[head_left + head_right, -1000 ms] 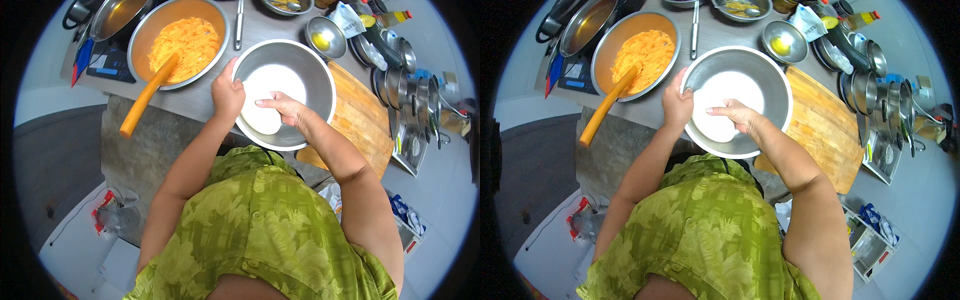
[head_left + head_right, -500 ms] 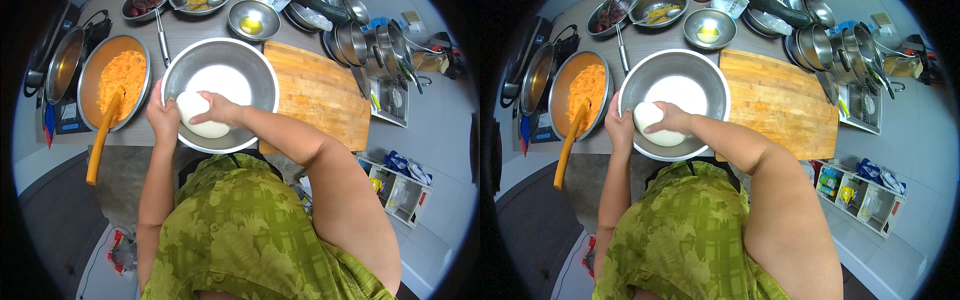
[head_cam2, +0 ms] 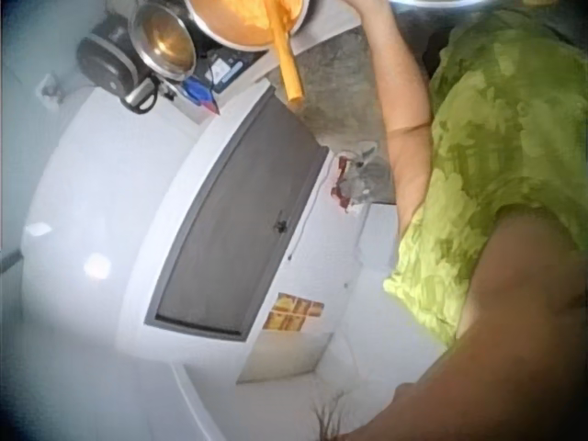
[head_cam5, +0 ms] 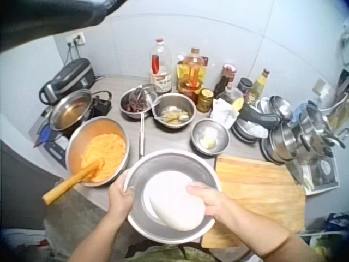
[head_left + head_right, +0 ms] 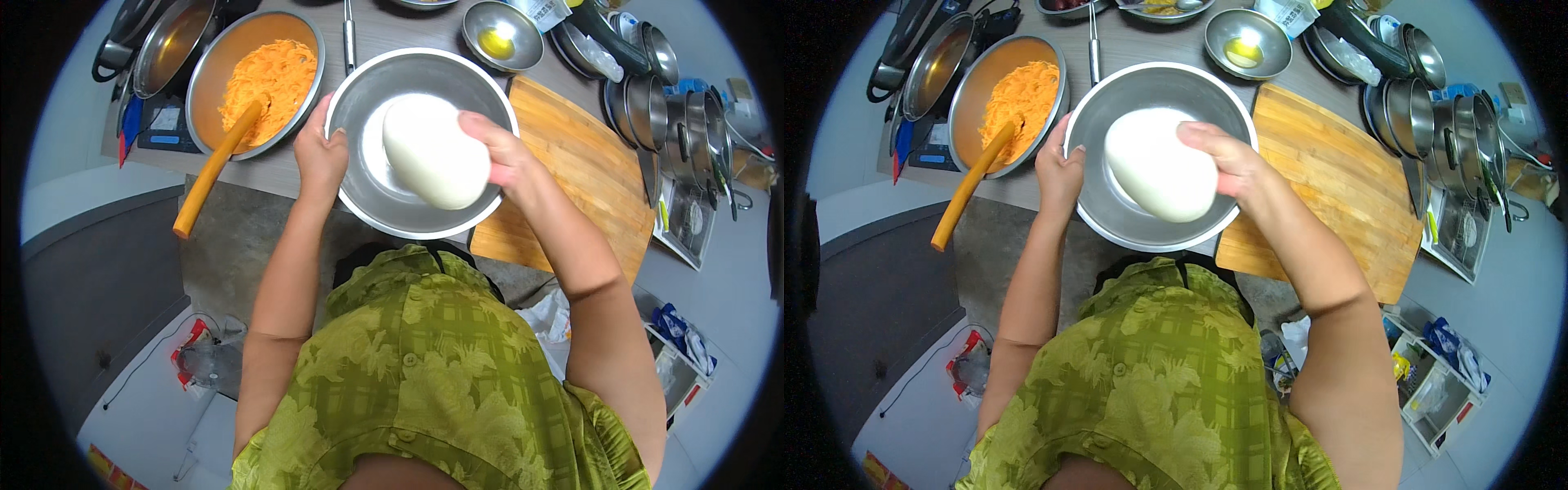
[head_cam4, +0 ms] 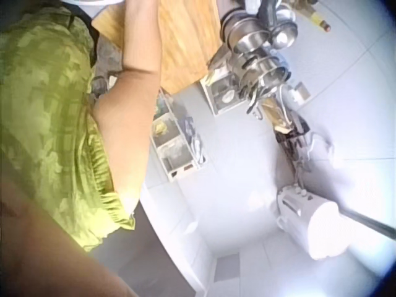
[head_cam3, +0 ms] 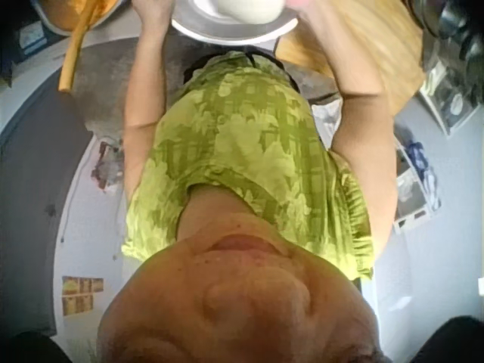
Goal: The person kneads a ball of dough in a metal bowl, then transfers it to a wooden cutting board. They roll the dough into a long cylindrical shape using both hands. Finally, they use a knife to cut the dough into smaller pieces and place them back into the bowl.
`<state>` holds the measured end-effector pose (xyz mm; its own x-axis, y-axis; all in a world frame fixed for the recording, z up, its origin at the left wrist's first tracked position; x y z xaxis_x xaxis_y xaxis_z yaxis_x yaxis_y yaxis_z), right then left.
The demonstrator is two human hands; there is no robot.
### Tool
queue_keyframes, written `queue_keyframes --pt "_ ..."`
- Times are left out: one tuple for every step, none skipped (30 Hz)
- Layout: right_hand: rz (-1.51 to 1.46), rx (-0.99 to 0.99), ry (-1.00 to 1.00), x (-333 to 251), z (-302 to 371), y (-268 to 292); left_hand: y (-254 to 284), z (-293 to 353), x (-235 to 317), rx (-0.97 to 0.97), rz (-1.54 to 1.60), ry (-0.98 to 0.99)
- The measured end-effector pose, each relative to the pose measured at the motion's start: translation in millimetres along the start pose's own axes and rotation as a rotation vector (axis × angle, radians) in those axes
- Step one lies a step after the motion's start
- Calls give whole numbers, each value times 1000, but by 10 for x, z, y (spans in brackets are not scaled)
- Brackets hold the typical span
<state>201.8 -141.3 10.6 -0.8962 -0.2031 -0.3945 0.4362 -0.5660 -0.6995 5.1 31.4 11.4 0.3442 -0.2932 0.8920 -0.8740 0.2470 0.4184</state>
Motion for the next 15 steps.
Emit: queue_keyframes --pt "-69 -67 17 -83 124 15 1 -3 -28 4 -16 -1" --pt "-77 -2 117 -140 262 34 18 -17 -45 15 -26 6" --pt "-83 68 221 -181 449 59 15 -26 -59 22 -30 14" --pt "-108 138 298 -209 644 153 23 -14 -111 28 -34 28" --pt "-126 207 380 -248 839 248 -19 -34 -294 25 66 52" --pt "-173 227 420 -333 1060 465 -18 -42 -287 21 24 53" --pt "-217 247 460 -417 1282 676 -12 -46 -295 12 15 56" --pt "-181 260 509 -528 1532 888 -13 -60 -298 3 6 56" --pt "-144 279 558 -642 1790 1092 -6 -74 -288 -4 -102 28" --pt "13 319 626 -772 2022 1127 -6 -76 -263 -25 -78 43" --pt "170 367 691 -909 2253 1148 11 -76 -265 -16 -72 49" --pt "365 397 747 -1033 2416 1160 27 -80 -279 -6 -65 54" --pt "426 412 766 -1126 2521 1275 63 -89 -265 22 -35 -7" --pt "545 508 777 -1179 2647 1336 82 -58 -218 52 -5 -67" --pt "682 559 770 -1185 2694 1331 76 7 -115 91 16 -64"
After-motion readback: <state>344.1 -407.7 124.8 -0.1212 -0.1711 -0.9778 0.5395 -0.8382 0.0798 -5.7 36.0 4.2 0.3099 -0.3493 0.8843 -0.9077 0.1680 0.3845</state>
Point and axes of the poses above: each hand's wrist, its own z-axis away from the middle knuckle, its own y-axis out of the back of the hand, x = y × z, the point moved 3 cm from there along -z, towards the middle knuckle, and after that the axes turned 12 degrees about x, right-handed, at the moved point
